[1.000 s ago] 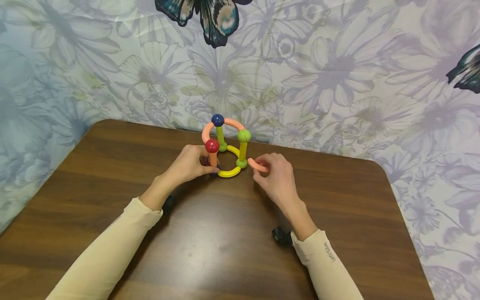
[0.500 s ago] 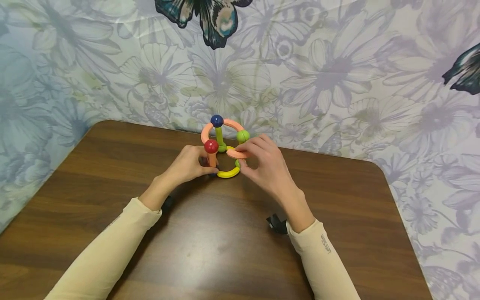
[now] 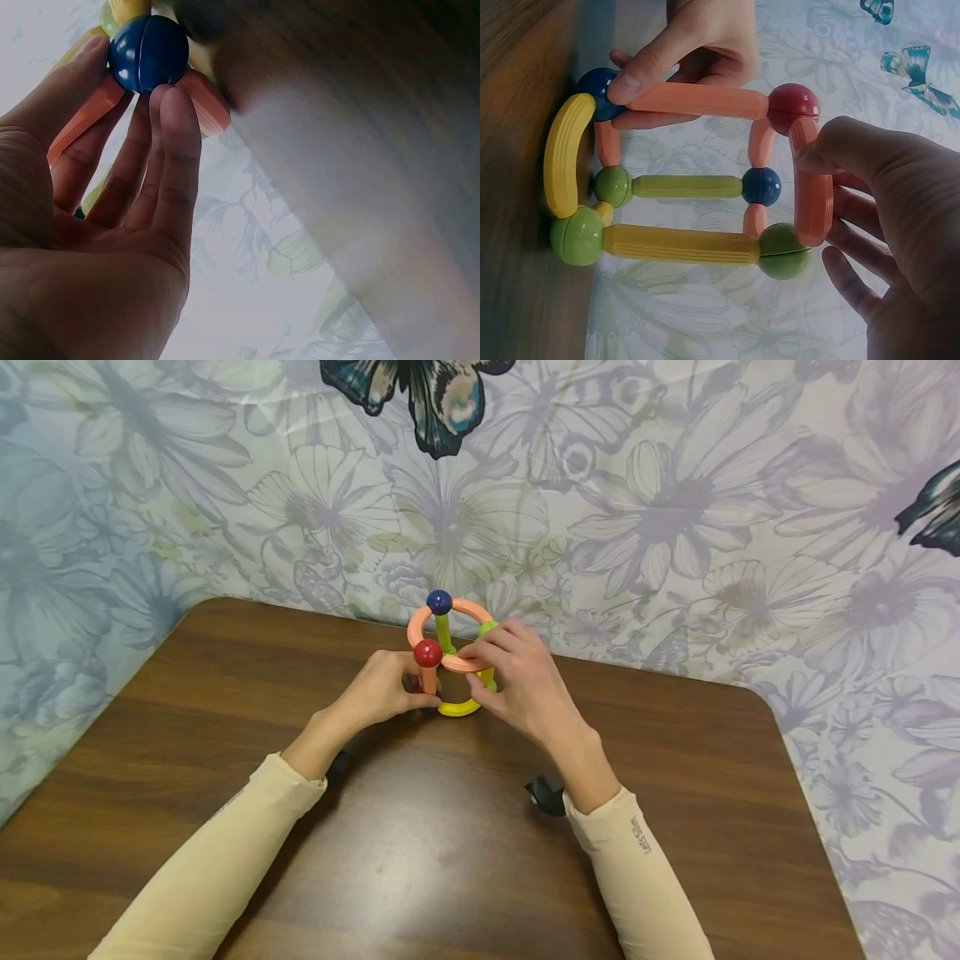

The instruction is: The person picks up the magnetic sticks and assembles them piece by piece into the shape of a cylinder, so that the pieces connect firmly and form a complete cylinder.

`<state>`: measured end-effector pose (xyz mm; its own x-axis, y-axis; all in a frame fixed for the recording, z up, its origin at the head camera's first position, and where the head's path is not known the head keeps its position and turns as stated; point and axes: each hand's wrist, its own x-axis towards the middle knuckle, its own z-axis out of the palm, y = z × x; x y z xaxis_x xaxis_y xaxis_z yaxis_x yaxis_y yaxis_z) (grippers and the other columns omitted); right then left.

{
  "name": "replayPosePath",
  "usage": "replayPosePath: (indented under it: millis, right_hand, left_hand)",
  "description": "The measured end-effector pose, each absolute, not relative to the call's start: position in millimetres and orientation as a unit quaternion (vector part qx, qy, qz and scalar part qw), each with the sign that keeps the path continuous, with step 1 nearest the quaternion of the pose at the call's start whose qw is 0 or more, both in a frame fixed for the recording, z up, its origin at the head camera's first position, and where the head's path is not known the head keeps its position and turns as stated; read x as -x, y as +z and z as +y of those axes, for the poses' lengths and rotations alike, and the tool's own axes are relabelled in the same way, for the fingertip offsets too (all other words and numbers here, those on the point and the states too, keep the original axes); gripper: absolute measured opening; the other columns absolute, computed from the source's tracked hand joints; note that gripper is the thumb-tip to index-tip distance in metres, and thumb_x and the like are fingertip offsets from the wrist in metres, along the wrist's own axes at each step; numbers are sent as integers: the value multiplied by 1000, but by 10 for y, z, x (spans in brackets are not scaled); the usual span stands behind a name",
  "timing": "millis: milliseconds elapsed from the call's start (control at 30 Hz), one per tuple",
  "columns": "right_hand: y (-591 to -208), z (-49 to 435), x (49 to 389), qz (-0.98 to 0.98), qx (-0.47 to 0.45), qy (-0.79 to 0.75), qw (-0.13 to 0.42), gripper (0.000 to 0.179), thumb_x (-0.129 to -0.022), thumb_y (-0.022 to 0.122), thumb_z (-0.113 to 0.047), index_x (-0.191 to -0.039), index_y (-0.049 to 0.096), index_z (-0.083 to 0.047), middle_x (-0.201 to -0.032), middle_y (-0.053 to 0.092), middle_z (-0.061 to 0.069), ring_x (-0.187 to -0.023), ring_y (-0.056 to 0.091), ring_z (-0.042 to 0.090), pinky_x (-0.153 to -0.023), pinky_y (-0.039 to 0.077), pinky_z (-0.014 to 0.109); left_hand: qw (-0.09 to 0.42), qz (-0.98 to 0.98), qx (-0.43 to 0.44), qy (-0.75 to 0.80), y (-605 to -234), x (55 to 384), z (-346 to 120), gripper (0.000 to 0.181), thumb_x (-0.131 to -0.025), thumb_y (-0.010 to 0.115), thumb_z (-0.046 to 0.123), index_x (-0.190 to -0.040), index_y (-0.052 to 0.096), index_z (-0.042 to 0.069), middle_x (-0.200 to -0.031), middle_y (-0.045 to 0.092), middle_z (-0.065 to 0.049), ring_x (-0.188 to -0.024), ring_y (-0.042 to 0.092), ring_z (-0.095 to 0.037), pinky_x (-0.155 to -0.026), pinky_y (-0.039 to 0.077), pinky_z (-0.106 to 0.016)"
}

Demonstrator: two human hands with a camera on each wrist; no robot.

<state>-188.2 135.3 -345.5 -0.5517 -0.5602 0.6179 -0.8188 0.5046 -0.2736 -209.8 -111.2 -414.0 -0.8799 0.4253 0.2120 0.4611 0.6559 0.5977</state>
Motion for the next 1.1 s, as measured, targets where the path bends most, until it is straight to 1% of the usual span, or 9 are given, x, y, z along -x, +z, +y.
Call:
replayPosePath:
  millis: [167,433,667,767,833,900,1000,1100]
  right_hand:
    - [-3485,1360,1921,-829,-423,279,235,21,-84,82,-2,-104,80,-7,-97,76,3,-97,60,25,-94,50,42]
    - [-3499,1355,1946,-829,-424,273,241,22,-85,82,-4,-107,79,-7,-101,76,4,-103,61,26,-97,51,42]
    - [-3528,1350,1974,-821,-422,291,251,27,-82,86,-1,-107,80,-6,-103,77,4,-105,61,28,-98,50,43]
    - [-3548,1357,1988,-820,-421,296,252,27,-83,85,-2,-109,79,-6,-106,77,5,-108,60,28,-100,50,42]
    - [-3557,1369,1986,-821,-416,297,254,28,-85,84,-4,-113,79,-6,-111,76,6,-111,60,29,-102,49,42]
    - [-3569,1394,1982,-826,-406,298,255,35,-86,86,-7,-119,76,-5,-117,74,8,-114,58,30,-103,48,43]
    - [-3584,1454,1967,-837,-376,303,257,51,-83,89,-9,-130,70,-4,-127,69,11,-119,58,32,-104,49,44]
    - [-3602,1518,1959,-852,-328,314,260,64,-81,91,-11,-138,63,-5,-133,66,12,-119,60,31,-101,52,46]
  left_hand:
    - [27,-910,246,-333,-4138,2099,-1106,22,-78,96,23,-81,76,15,-74,68,2,-68,62,-13,-63,48,-30]
    - [26,-908,247,-337,-4146,2105,-1111,22,-78,96,22,-82,76,15,-75,68,1,-67,62,-13,-62,49,-30]
    - [24,-907,249,-339,-4144,2098,-1113,22,-78,96,23,-82,76,15,-76,69,1,-69,61,-13,-63,48,-29]
    - [26,-907,249,-339,-4148,2097,-1119,22,-78,96,23,-82,76,15,-76,69,1,-69,61,-13,-63,48,-29]
    - [26,-907,248,-339,-4152,2098,-1124,22,-78,96,23,-82,76,15,-76,69,1,-68,61,-13,-63,48,-29]
    - [24,-908,245,-339,-4157,2098,-1128,23,-78,96,23,-82,76,15,-76,69,1,-69,61,-13,-64,48,-29]
    - [22,-909,241,-338,-4154,2094,-1127,23,-78,96,24,-82,76,14,-77,69,1,-70,62,-14,-65,49,-29]
    - [20,-909,242,-337,-4141,2090,-1118,23,-78,96,24,-83,76,14,-77,70,0,-70,61,-14,-65,48,-30]
